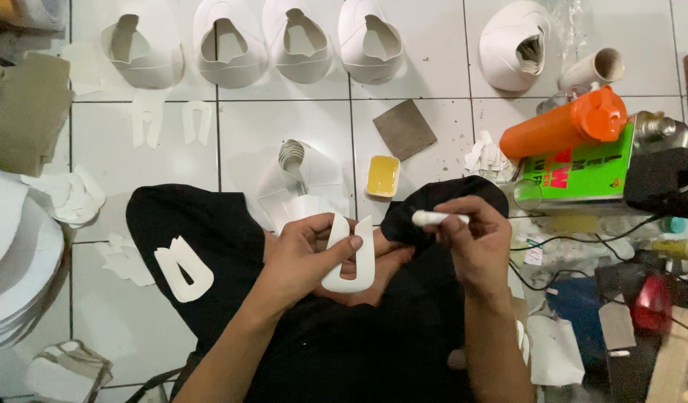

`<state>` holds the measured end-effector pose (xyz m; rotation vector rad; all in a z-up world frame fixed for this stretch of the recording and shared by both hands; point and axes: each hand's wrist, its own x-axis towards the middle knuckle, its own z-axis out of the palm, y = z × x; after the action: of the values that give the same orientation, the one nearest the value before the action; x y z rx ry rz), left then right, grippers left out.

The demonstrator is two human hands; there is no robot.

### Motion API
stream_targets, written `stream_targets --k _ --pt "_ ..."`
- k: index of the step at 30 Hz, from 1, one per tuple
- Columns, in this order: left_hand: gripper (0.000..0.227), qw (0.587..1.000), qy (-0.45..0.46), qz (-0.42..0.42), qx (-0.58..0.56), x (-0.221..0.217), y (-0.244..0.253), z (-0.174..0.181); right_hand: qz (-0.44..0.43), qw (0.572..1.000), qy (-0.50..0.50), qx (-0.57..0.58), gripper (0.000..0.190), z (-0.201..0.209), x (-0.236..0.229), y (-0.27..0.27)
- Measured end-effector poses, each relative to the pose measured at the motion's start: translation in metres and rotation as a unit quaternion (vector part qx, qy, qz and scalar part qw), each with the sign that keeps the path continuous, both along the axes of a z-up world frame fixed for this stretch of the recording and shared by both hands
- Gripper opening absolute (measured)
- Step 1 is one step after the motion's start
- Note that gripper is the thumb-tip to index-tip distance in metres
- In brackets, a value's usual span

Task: The person sits on the floor and uses a small white tool to smooth the edges of white shoe parts. They repeatedly dip the tool into a small container of yellow liquid and apply it to the edges of the parts, then place the finished pieces on the floor.

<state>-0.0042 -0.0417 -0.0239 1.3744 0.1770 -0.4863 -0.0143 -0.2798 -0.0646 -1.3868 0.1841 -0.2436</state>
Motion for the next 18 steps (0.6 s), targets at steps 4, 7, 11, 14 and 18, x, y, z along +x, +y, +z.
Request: stream_targets --k 4,7,11,14,18 --pt "0.014 0.999 0.002 -0.028 0.017 -0.016 -0.002 -0.024 0.043 0.998 -0.016 -0.044 0.031 0.02 -0.015 0.004" --pt "0.02 1.0 0.013 -0.022 -0.004 -0.017 -0.011 0.013 0.098 0.992 -0.029 -0.081 0.024 0.046 -0.013 0.02" --pt "0.021 0.998 0.045 -0.027 -0.039 -0.019 -0.014 0.026 0.114 0.986 -0.072 -0.096 0.017 0.055 -0.013 0.026" --pt "0.02 0.997 0.044 -0.028 -0.064 -0.02 -0.018 0.041 0.115 0.982 -0.093 -0.118 0.015 0.062 -0.013 0.027" --pt "0.016 0.996 0.04 -0.037 -0.067 -0.026 -0.017 0.03 0.124 0.974 -0.106 -0.154 0.016 0.067 -0.012 0.025"
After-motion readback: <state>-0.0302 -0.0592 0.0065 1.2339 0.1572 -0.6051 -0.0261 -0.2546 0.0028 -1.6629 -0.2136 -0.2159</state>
